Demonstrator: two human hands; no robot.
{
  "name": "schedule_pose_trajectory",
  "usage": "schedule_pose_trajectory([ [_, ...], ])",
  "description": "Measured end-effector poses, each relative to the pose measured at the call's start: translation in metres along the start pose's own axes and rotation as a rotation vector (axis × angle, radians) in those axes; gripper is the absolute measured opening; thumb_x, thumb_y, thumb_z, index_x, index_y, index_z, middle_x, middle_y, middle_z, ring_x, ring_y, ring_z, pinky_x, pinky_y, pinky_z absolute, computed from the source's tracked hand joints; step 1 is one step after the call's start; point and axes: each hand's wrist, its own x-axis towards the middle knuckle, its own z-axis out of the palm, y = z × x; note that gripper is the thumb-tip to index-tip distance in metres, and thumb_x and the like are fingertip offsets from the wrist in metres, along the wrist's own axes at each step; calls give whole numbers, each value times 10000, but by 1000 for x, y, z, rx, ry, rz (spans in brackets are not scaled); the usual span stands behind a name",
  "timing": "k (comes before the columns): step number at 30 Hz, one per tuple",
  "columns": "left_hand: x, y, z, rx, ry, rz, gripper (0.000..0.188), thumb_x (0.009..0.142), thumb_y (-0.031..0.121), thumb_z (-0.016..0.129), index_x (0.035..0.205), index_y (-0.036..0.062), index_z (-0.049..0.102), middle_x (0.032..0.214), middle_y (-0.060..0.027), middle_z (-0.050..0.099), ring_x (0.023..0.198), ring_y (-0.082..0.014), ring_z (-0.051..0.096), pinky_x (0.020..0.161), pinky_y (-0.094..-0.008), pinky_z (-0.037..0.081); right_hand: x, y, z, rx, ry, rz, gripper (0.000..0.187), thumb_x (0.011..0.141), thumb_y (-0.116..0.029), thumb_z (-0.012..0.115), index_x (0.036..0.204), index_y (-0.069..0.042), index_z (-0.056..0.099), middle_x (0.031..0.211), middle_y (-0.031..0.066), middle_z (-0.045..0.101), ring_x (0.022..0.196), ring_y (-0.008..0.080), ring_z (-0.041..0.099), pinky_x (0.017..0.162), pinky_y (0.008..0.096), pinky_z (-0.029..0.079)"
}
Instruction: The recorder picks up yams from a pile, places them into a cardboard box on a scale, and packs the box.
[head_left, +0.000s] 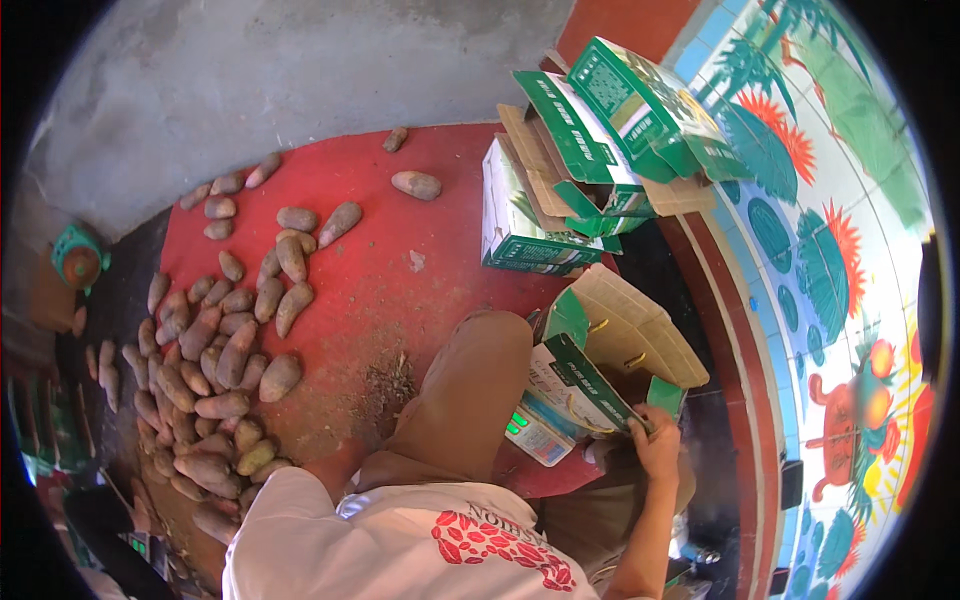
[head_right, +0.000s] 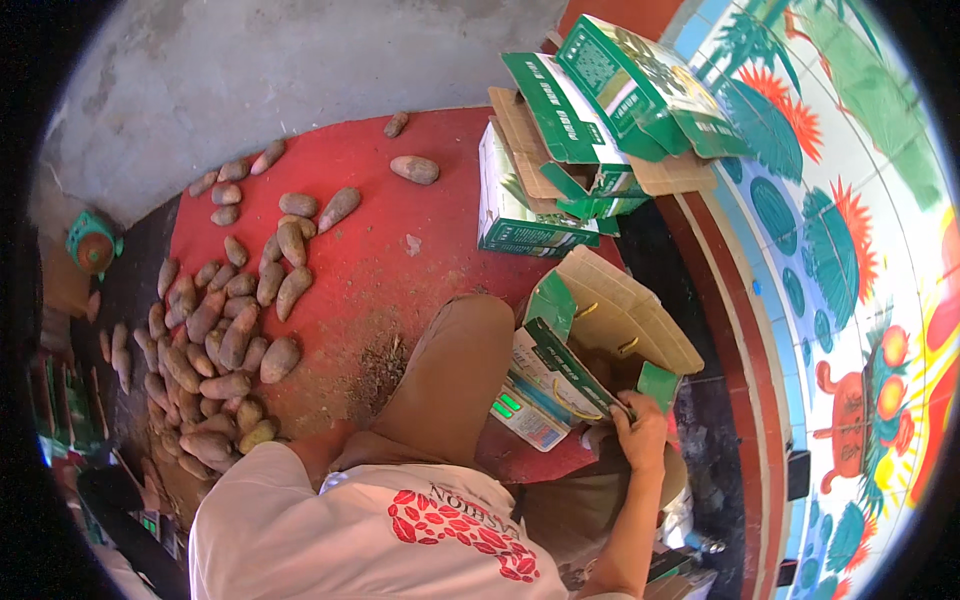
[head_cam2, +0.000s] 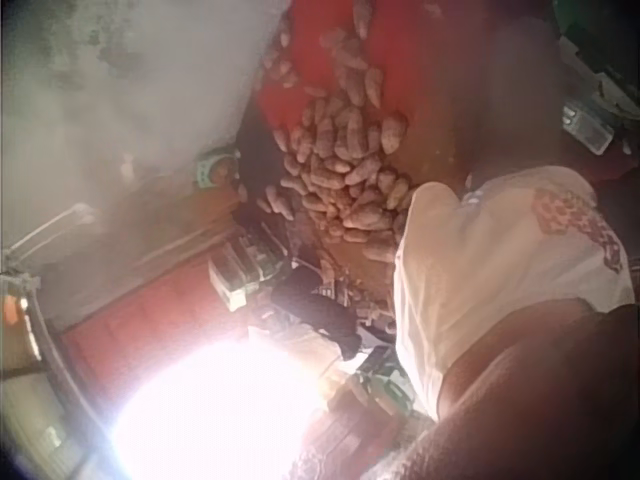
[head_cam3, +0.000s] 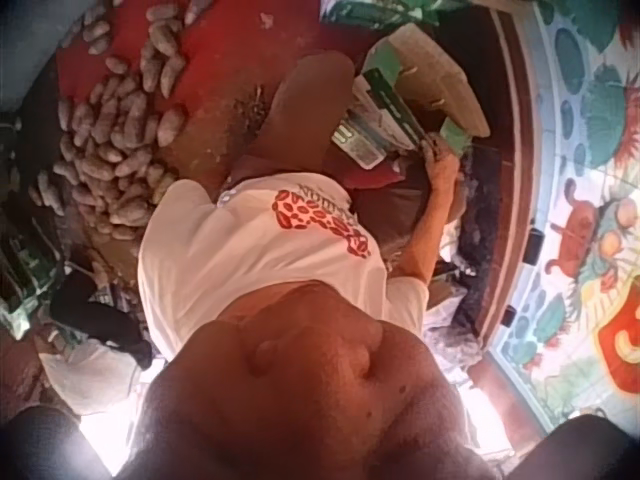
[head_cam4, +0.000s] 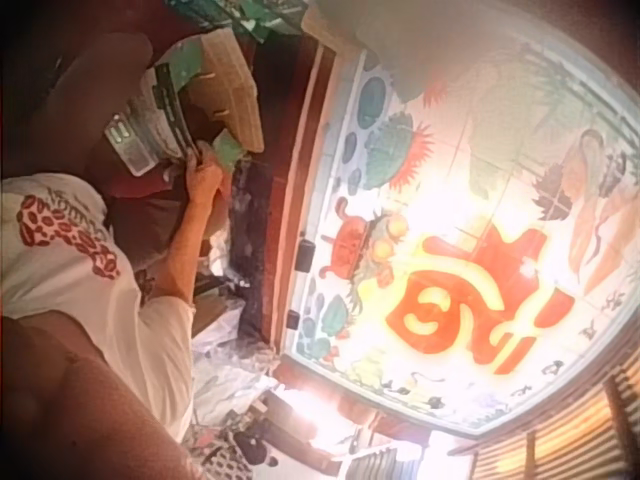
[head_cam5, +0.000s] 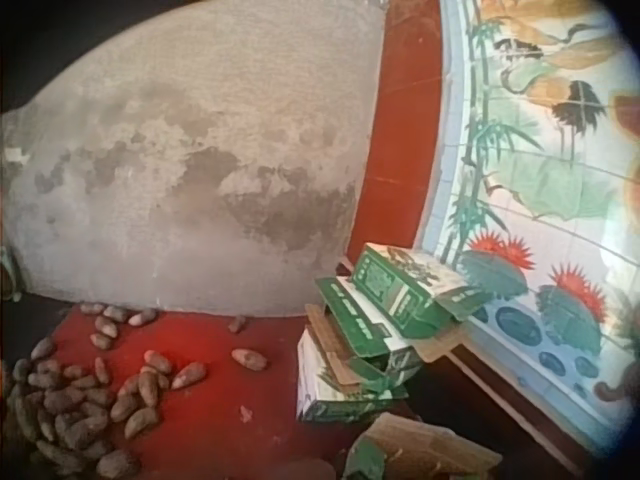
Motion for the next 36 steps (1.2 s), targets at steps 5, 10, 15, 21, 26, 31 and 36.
schedule_pose_trajectory([
  [5, -54, 28, -108, 61, -164, -140, 568, 710, 422, 667, 1164, 86, 603, 1186, -133, 599, 1061, -287, 603, 868, -449, 482, 7, -45, -19, 183, 192, -209, 235, 795, -62, 598, 1021, -8, 624, 970, 137, 640, 887, 324, 594, 807, 371, 460],
  [10, -106, 23, -199, -246, 350, -257, 586, 641, 422, 744, 1071, 56, 588, 1051, -148, 638, 1002, -329, 605, 839, -414, 480, 12, -157, -72, 256, 372, -630, 249, 688, -143, 673, 926, -70, 671, 885, 94, 642, 736, 220, 599, 759, 394, 473],
  [15, -99, 13, -260, -676, 709, -189, 623, 603, 377, 809, 1040, 7, 564, 944, -125, 631, 880, -243, 605, 781, -335, 470, -32, -214, -115, 274, 298, -556, 314, 828, -407, 594, 906, -104, 604, 795, 25, 645, 730, 199, 603, 894, 476, 353],
  [21, -143, 68, -340, -1138, 1060, 152, 440, 703, 244, 771, 1026, 27, 565, 975, -41, 605, 861, -180, 565, 730, -298, 455, -42, -198, -109, 263, 563, -936, 247, 853, -378, 580, 911, -138, 567, 818, 2, 650, 743, 161, 612, 917, 452, 322],
  [26, -168, 114, -389, -1348, 813, 354, 458, 791, 227, 703, 1171, 62, 507, 1088, -31, 584, 921, -138, 560, 698, -288, 449, -55, -189, -110, 276, 555, -901, 235, 865, -312, 561, 1052, -231, 443, 870, 13, 651, 756, 168, 619, 910, 461, 342],
  [31, -186, 180, -423, -1353, 767, 583, 432, 785, 234, 706, 1137, 60, 529, 1040, -25, 598, 898, -137, 570, 688, -285, 454, -69, -183, -120, 261, 551, -858, 394, 877, -246, 542, 1193, -323, 319, 921, 25, 653, 768, 175, 625, 902, 470, 362],
  [36, -189, 236, -443, -1261, 697, 712, 464, 747, 236, 738, 1109, 19, 546, 976, -50, 605, 858, -128, 566, 685, -265, 449, -80, -175, -125, 258, 546, -827, 601, 889, -180, 523, 1334, -416, 195, 972, 37, 654, 780, 183, 632, 895, 479, 381],
])
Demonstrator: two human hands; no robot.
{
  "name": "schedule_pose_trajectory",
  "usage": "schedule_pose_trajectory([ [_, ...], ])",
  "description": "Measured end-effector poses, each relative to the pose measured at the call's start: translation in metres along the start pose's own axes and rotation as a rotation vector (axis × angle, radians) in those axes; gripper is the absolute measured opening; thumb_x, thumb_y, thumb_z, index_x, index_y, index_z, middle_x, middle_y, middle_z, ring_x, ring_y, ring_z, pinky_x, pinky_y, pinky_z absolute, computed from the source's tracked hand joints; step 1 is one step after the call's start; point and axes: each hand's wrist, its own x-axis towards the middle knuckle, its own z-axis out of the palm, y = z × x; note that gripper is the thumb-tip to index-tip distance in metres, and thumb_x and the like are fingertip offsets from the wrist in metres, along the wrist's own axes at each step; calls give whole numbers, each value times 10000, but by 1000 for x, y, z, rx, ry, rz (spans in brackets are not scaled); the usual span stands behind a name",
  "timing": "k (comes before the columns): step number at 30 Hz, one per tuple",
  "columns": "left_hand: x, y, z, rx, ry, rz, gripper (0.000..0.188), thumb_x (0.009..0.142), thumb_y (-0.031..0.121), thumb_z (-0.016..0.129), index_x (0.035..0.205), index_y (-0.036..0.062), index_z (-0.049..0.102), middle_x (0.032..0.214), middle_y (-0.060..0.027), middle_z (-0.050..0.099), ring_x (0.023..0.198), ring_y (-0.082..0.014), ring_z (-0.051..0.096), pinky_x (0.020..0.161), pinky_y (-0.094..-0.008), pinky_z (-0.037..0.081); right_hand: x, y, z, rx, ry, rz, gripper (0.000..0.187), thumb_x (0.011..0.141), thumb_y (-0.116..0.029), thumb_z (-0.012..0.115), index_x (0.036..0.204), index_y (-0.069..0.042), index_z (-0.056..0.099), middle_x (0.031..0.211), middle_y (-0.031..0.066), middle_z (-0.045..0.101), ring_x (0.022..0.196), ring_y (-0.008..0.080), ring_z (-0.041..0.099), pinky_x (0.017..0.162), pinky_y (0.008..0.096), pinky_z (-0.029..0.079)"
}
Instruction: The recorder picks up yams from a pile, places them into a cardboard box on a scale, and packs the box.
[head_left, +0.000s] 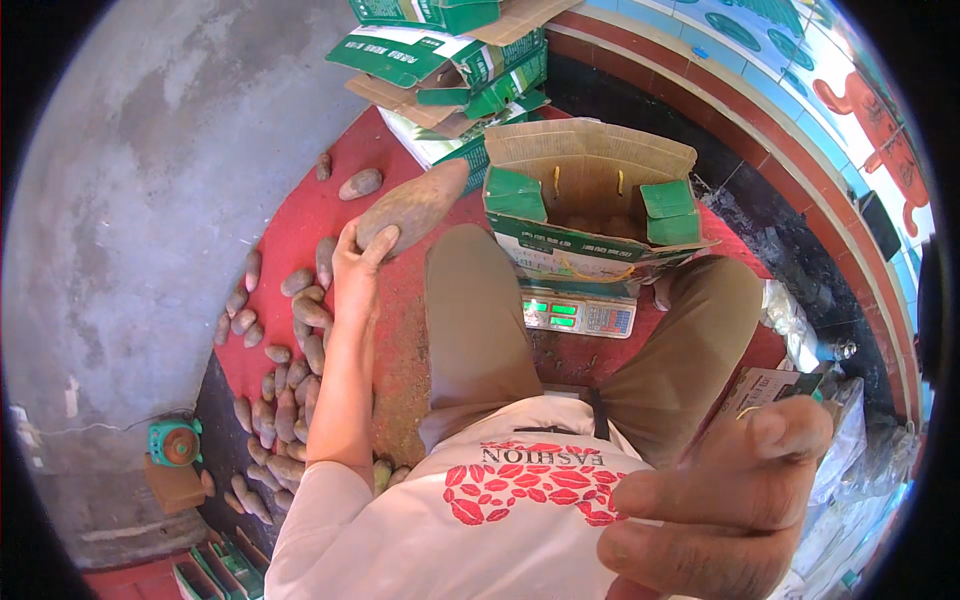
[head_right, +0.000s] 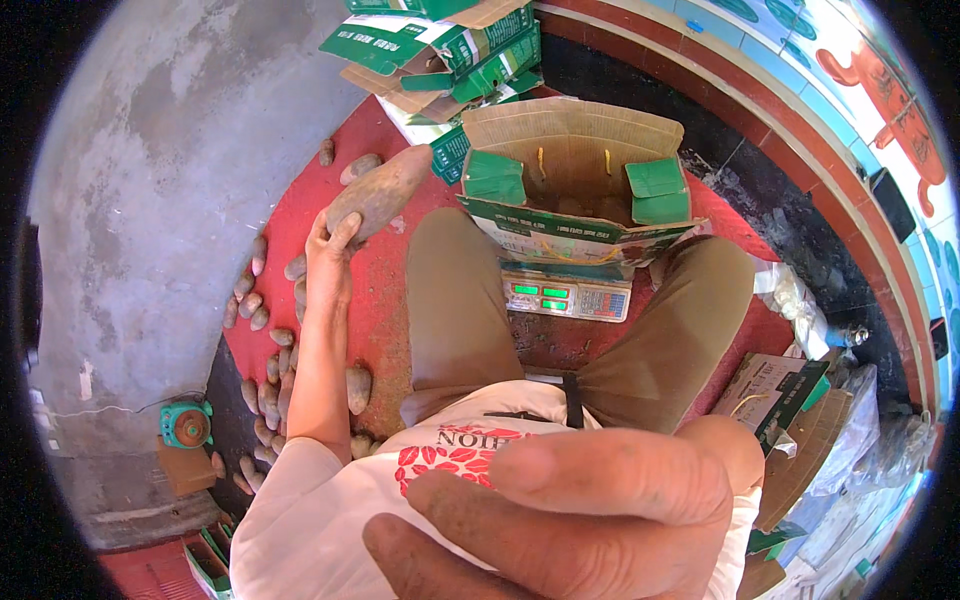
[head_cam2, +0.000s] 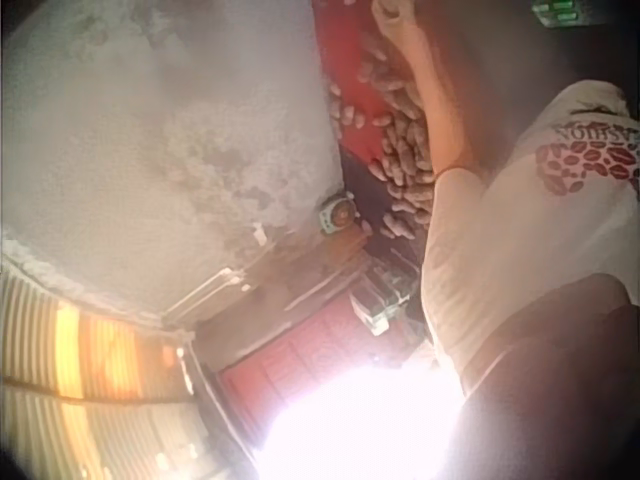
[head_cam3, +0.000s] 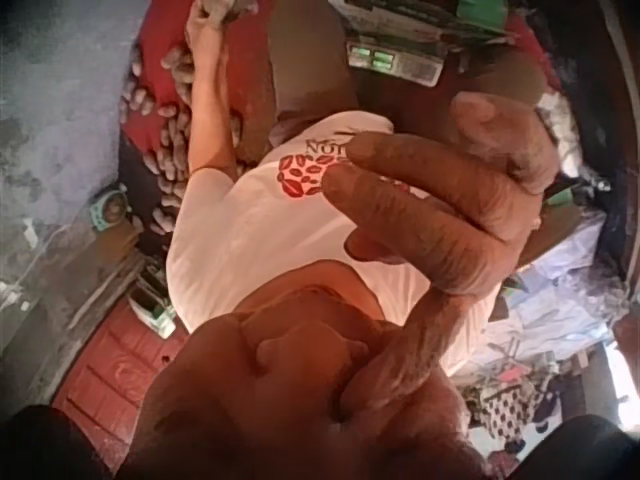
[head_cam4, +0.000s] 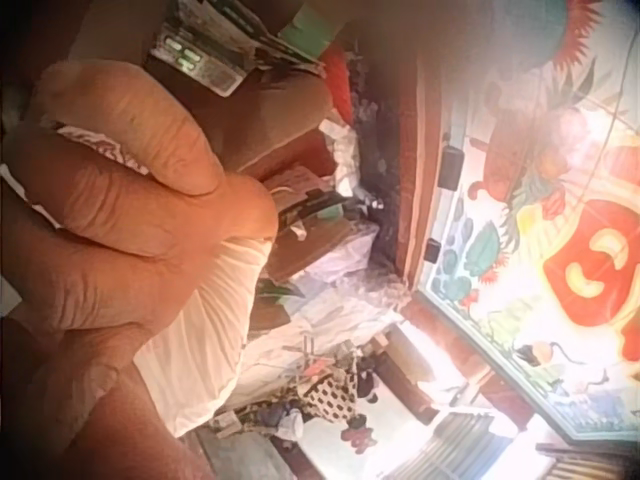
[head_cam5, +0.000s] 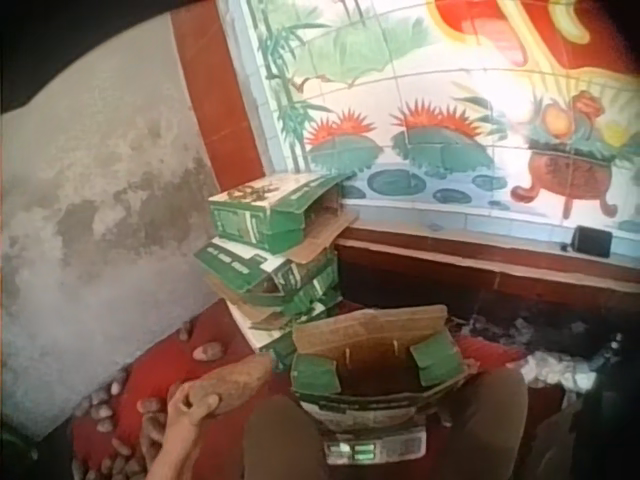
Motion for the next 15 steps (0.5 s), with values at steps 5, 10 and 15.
schedule_pose_trajectory([
  [5, 9, 12, 28, 131, -74, 56, 471, 734, 214, 749, 1113, 14, 554, 983, -50, 608, 871, -127, 566, 735, -266, 462, -19, 2, 3, -9, 19, 170, 330, 867, -248, 563, 1137, -281, 377, 901, 18, 647, 752, 179, 618, 918, 460, 344],
  [10, 22, 23, 83, 139, -220, 143, 503, 683, 183, 787, 1092, -12, 570, 1002, -77, 613, 915, -149, 581, 835, -297, 464, -36, 61, 22, -265, 389, 418, 145, 728, -198, 594, 707, -58, 626, 640, 55, 618, 683, 191, 591, 723, 339, 471],
  [15, 40, 5, 118, 576, -240, 321, 559, 606, 239, 812, 1071, 19, 595, 1055, -133, 604, 984, -241, 584, 862, -338, 463, -105, 153, 19, -421, 270, 553, 103, 730, -13, 648, 792, -28, 567, 806, 109, 611, 744, 295, 579, 709, 377, 449],
])
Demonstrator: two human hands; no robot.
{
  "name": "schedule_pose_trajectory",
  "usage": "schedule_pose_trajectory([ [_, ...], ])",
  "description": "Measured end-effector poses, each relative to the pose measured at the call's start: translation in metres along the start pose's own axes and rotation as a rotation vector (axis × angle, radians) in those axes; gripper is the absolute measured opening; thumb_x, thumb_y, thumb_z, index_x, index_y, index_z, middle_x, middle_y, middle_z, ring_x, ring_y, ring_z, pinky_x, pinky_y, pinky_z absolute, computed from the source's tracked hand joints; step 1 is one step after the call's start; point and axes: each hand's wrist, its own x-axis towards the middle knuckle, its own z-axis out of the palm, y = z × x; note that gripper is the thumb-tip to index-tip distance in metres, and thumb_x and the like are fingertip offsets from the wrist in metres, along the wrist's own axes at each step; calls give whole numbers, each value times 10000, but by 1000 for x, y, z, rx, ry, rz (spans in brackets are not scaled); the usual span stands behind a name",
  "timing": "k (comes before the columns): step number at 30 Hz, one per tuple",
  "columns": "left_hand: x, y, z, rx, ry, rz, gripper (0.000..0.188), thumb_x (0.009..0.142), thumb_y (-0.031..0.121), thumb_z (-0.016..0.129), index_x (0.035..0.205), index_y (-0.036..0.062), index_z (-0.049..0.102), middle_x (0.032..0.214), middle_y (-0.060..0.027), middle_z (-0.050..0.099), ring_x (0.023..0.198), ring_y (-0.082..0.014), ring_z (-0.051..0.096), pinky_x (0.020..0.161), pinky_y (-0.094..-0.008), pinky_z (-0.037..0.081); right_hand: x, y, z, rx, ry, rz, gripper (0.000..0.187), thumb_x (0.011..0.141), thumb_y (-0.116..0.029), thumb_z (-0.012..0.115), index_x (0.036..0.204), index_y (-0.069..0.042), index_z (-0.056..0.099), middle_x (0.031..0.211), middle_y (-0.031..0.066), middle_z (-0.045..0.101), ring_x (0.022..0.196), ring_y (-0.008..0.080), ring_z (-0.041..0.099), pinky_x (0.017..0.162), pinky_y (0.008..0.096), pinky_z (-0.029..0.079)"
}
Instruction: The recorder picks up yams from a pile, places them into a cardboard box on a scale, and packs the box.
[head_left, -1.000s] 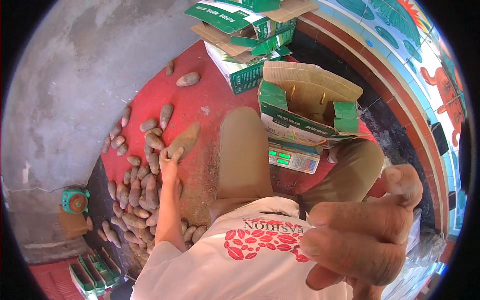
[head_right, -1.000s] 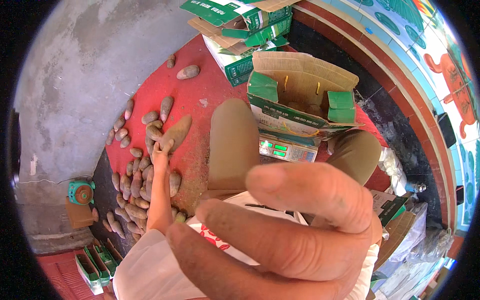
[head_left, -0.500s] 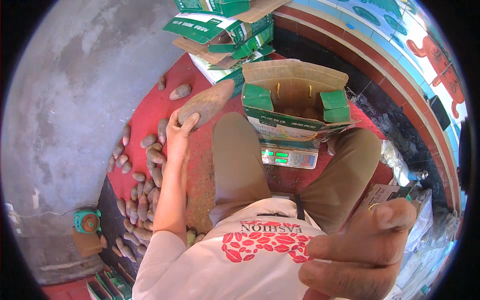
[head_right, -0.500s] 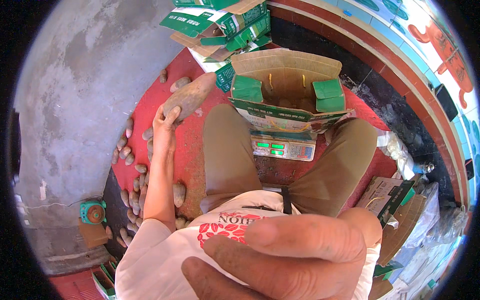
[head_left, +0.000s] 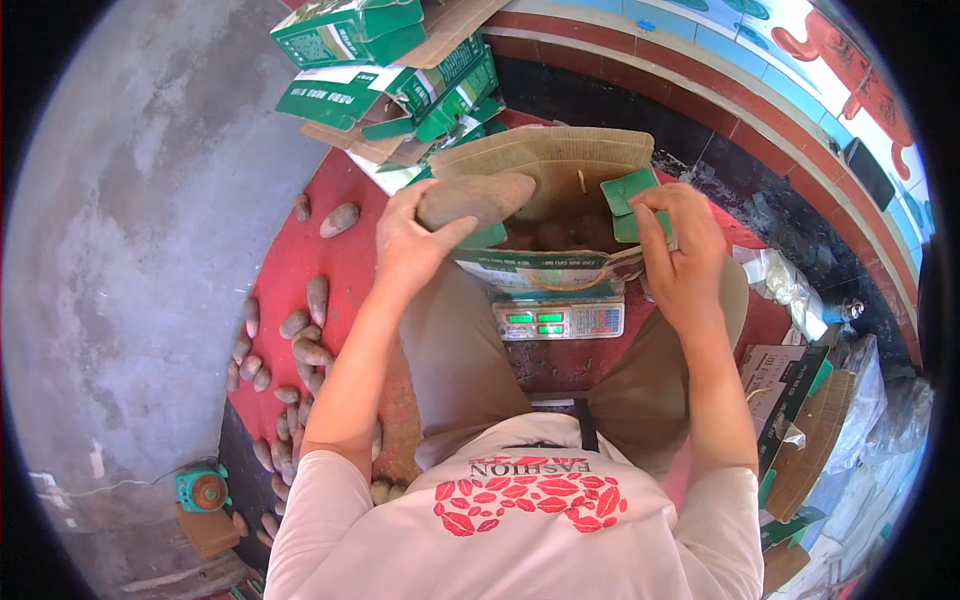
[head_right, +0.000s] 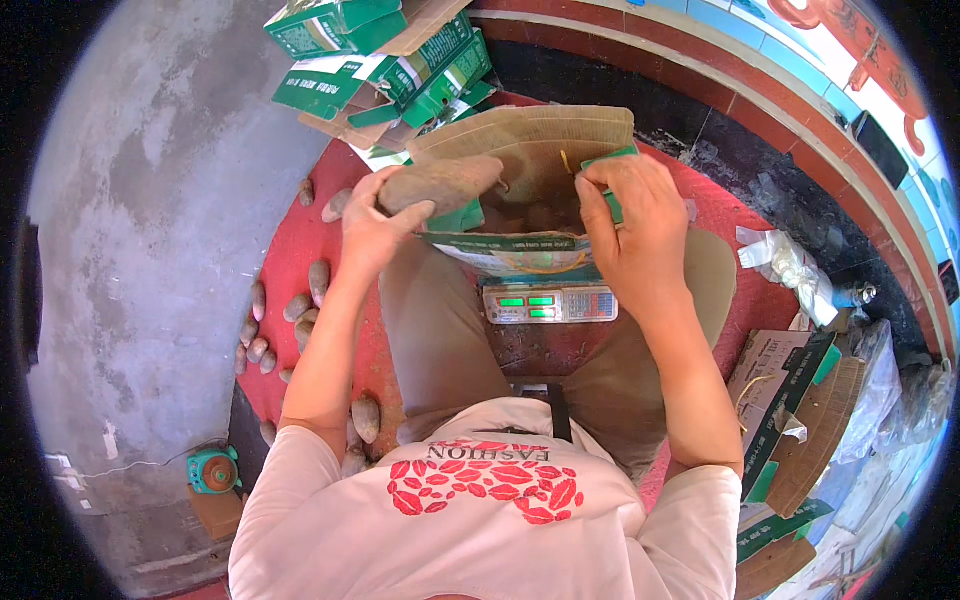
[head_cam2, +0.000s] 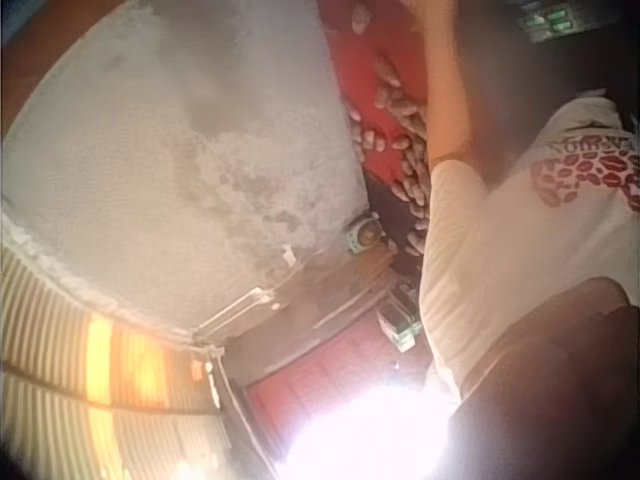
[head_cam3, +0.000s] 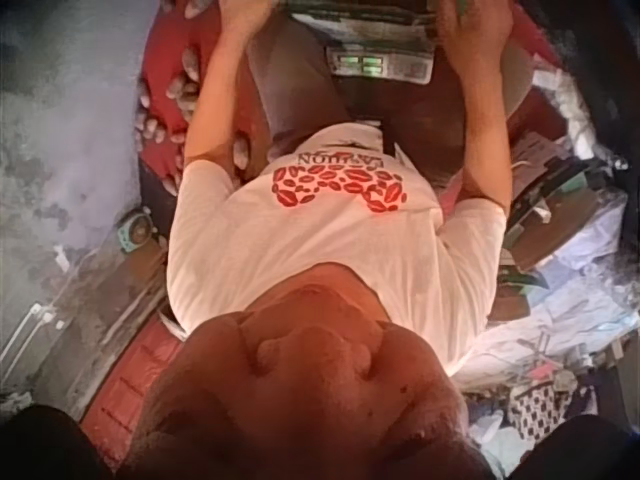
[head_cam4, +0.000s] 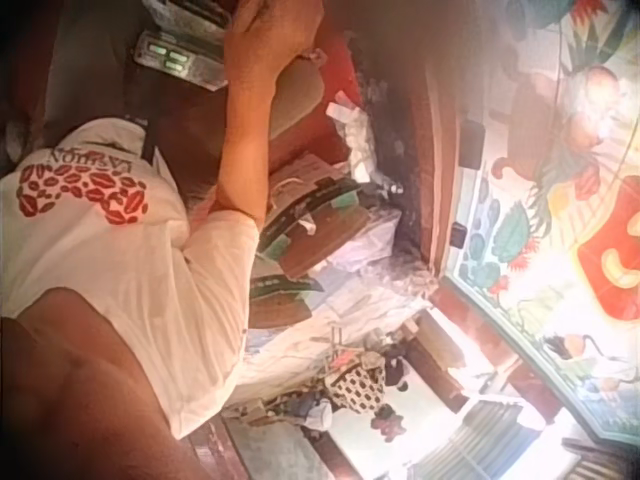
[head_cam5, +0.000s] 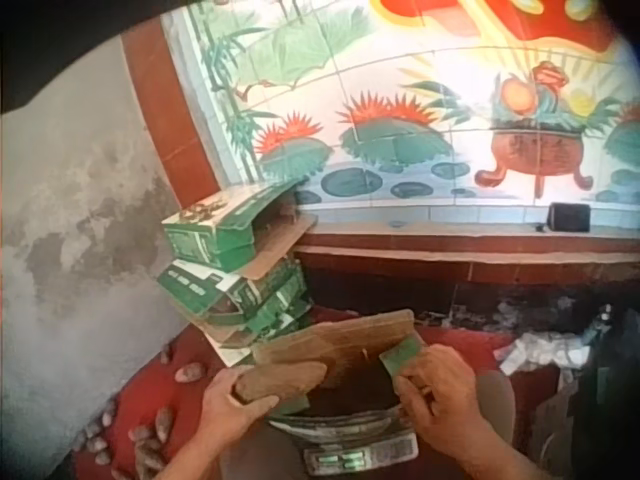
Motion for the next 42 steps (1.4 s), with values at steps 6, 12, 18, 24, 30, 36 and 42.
schedule_pose_trajectory([
  [6, 20, 19, 49, 431, -250, 192, 552, 620, 343, 760, 1055, 42, 602, 1027, -159, 592, 963, -327, 583, 822, -398, 474, -36, 47, 13, -144, -310, 180, 77, 753, -57, 640, 765, -37, 567, 736, 113, 595, 731, 322, 570, 686, 406, 443],
  [12, 32, 1, 85, 514, -260, 249, 508, 660, 358, 732, 1040, 45, 610, 1014, -149, 611, 932, -326, 596, 800, -403, 482, -37, 45, 22, -91, -400, 155, 79, 769, -84, 631, 762, -39, 566, 730, 115, 591, 735, 320, 572, 704, 403, 444],
  [18, 26, -9, 54, 422, -125, 245, 320, 742, 215, 675, 1016, 60, 621, 943, -140, 632, 907, -328, 599, 781, -417, 479, -40, 45, 30, -172, -504, 112, 95, 788, -123, 621, 757, -46, 575, 726, 116, 593, 746, 315, 575, 724, 407, 441],
  [24, -18, -71, -25, 508, 138, 243, 221, 741, 188, 676, 926, 71, 638, 867, -144, 629, 879, -327, 590, 789, -408, 467, -43, 45, 36, -251, -547, 80, 102, 785, -121, 630, 764, -33, 582, 750, 130, 589, 743, 336, 564, 701, 425, 435],
  [30, -117, -202, -89, 707, 43, -94, 221, 771, 264, 661, 874, 69, 646, 878, -140, 649, 880, -334, 605, 799, -413, 470, -44, 48, 41, -267, -470, 58, 93, 792, -123, 619, 754, -47, 581, 726, 120, 593, 734, 314, 578, 701, 417, 442],
  [36, -251, -296, -87, 652, -438, -816, 350, 745, 378, 659, 934, 84, 645, 1001, -186, 640, 971, -339, 604, 820, -431, 480, -43, 44, 44, -283, -335, 32, 57, 792, -84, 611, 788, -46, 568, 757, 118, 597, 743, 314, 577, 687, 409, 445],
  [42, -402, -373, -47, 528, -814, -1025, 480, 745, 443, 659, 1111, 134, 629, 1124, -180, 614, 1066, -325, 579, 917, -404, 449, -48, 47, 38, -363, -250, 38, 88, 803, -108, 621, 794, -45, 560, 761, 116, 602, 743, 323, 577, 674, 413, 447],
])
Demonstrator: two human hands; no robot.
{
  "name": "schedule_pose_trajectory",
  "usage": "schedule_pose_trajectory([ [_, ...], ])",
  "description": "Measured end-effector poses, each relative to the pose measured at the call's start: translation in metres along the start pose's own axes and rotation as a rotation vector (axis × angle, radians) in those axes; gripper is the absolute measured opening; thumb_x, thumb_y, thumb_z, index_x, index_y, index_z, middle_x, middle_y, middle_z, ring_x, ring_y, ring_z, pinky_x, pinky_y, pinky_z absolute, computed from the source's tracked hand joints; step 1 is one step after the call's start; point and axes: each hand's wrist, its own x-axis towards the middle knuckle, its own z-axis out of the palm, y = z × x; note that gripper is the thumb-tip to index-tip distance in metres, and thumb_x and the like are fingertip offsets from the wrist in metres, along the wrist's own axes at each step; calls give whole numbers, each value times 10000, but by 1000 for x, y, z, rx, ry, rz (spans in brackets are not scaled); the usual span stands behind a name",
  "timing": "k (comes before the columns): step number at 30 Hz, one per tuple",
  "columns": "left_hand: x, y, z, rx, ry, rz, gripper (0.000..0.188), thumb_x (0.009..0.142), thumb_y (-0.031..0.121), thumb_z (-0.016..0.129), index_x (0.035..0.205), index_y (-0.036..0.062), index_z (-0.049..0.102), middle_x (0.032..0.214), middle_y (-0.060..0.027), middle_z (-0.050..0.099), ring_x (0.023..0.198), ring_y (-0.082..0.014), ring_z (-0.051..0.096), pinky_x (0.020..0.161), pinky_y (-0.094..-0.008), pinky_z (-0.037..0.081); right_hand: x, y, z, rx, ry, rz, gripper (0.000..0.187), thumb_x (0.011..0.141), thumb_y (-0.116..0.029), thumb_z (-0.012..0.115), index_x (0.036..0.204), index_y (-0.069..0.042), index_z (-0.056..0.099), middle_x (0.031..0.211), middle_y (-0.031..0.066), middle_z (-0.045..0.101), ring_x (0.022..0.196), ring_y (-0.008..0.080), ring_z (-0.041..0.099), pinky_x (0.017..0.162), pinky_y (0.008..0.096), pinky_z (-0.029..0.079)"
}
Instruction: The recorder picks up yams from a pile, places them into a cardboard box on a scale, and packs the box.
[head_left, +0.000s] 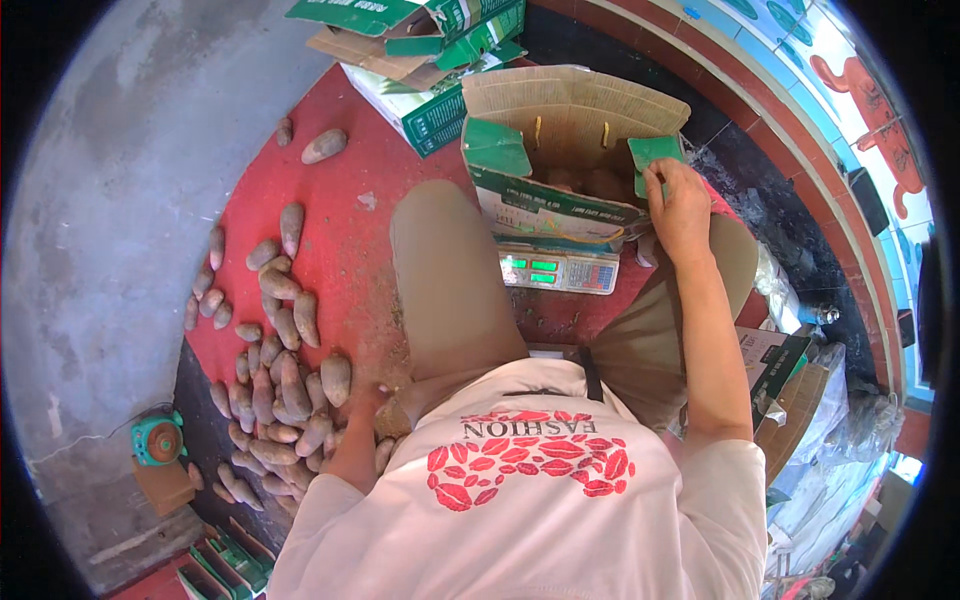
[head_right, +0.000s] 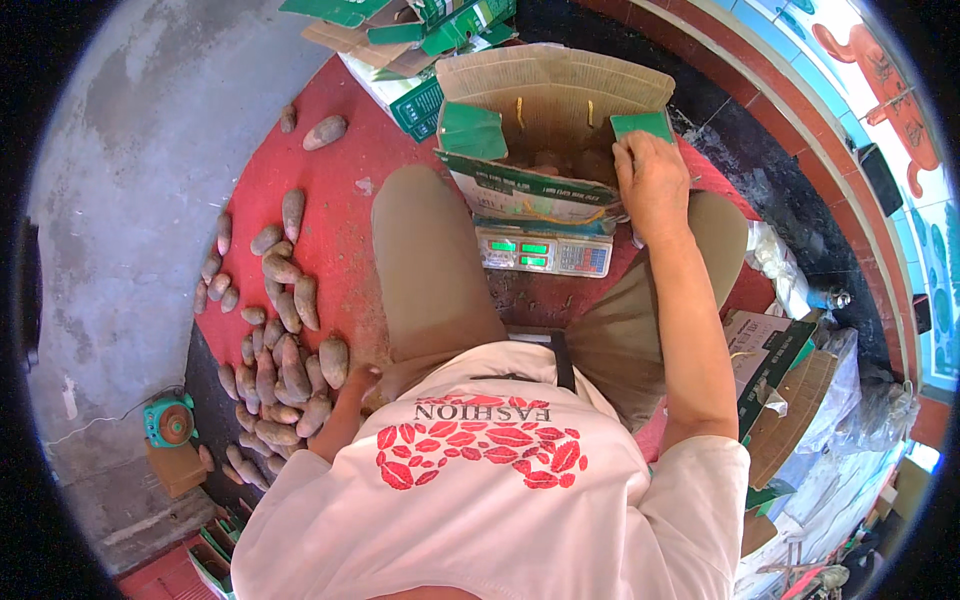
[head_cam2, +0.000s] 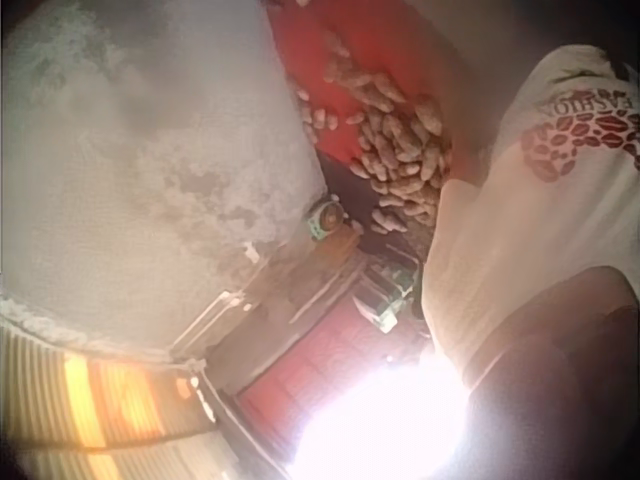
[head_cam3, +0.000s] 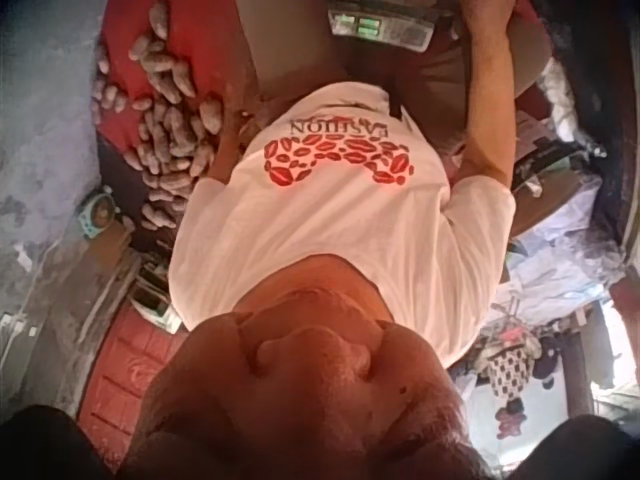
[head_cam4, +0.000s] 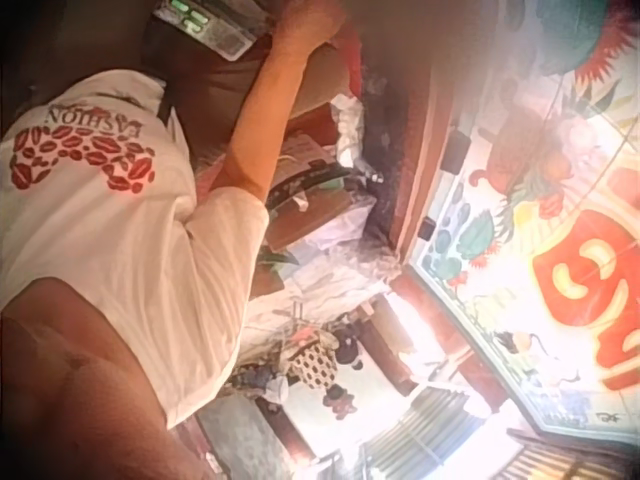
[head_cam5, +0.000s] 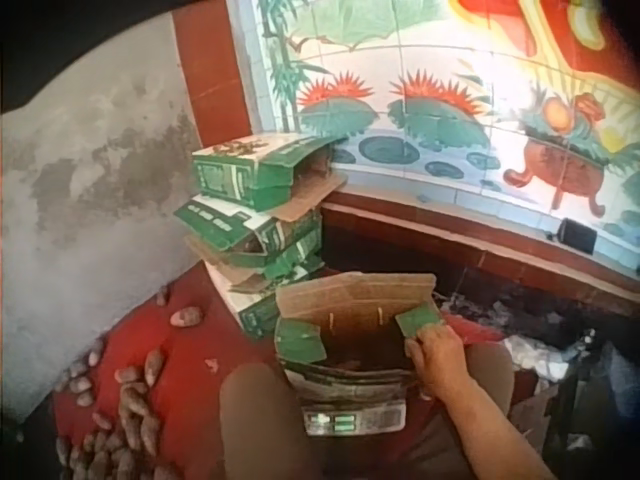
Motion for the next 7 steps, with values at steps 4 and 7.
schedule_pose_trajectory([
  [4, 20, -74, 111, -21, -3, 5, 577, 751, 433, 669, 1237, 144, 552, 1193, -178, 584, 1124, -311, 549, 967, -388, 412, 1, -5, 10, 24, -37, 13, 111, 815, -133, 620, 784, -49, 555, 754, 115, 602, 735, 326, 578, 672, 415, 447],
  [7, -22, -43, 112, -70, -220, 17, 719, 765, 410, 672, 1367, 124, 404, 1261, -191, 534, 1192, -313, 496, 1001, -370, 386, -2, -3, 8, -59, -25, 10, 137, 826, -157, 618, 771, -50, 550, 746, 116, 600, 723, 327, 578, 671, 414, 448],
])
